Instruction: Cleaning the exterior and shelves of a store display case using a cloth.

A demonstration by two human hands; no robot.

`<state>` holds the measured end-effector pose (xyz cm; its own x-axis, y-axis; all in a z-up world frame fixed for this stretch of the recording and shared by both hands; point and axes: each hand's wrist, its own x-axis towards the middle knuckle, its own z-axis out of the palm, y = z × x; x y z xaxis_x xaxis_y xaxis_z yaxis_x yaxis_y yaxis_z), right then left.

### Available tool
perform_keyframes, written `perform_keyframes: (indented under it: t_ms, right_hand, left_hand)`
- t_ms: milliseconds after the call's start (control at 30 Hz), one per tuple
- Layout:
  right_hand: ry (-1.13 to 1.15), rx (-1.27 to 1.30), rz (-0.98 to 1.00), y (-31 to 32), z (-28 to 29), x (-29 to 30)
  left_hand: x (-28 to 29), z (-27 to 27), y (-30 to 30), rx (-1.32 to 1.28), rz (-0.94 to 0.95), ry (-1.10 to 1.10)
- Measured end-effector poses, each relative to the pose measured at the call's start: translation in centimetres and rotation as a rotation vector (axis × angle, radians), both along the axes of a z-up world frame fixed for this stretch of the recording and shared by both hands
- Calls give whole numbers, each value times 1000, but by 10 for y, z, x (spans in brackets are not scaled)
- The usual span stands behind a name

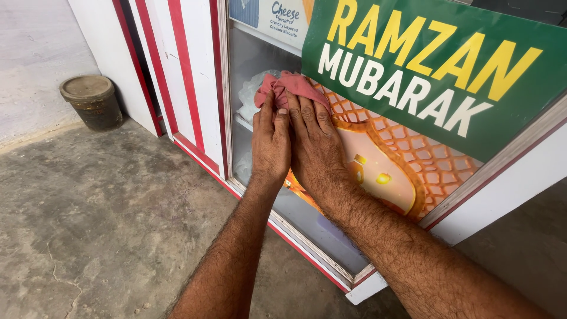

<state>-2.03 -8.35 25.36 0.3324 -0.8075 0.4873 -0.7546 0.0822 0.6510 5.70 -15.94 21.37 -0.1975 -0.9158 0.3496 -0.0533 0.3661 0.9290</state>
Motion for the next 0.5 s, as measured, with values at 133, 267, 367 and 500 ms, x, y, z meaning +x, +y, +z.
perform_keyframes:
  t_ms: [133,267,367,500]
  right_hand:
    - [-1,0,-36,-4,1,1]
    - [9,-36,-19,-6,5,2]
    - [14,-68,-9,-7,7,3]
    - [9,-91,-23,-8,2,4]
  left_hand:
    - [5,7,5,32,-46,77]
    - [8,13,3,77,-74,158]
    - [9,16,2,94,-87,210]
    - [9,13,1,72,-89,227]
